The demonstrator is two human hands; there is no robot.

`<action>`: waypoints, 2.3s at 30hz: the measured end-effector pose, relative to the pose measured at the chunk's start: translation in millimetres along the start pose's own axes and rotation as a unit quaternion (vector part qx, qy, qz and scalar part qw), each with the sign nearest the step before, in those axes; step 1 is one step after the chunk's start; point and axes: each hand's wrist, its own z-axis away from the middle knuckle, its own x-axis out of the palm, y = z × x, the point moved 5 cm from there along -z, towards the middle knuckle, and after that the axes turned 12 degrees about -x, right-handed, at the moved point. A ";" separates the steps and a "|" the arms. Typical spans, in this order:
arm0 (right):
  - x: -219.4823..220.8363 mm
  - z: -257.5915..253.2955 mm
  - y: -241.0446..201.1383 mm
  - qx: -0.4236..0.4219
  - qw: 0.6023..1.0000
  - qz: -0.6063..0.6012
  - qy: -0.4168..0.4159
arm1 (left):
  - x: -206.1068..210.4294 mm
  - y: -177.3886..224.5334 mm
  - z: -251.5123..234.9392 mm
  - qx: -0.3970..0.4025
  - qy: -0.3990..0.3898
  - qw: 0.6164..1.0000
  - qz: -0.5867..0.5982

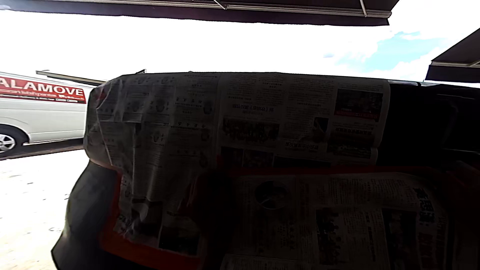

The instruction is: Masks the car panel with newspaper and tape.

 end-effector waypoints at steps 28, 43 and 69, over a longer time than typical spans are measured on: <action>22.8 -0.5 11.5 -0.047 0.984 0.138 0.106 | 53.0 72.3 129.9 0.351 -0.146 0.922 -0.069; 16.9 -8.1 9.3 -0.038 0.985 0.147 0.077 | 94.1 135.2 184.7 0.524 -0.228 0.820 0.011; 47.2 -28.1 -23.5 0.033 0.969 0.241 -0.041 | 117.2 190.5 223.0 0.575 -0.251 0.777 0.052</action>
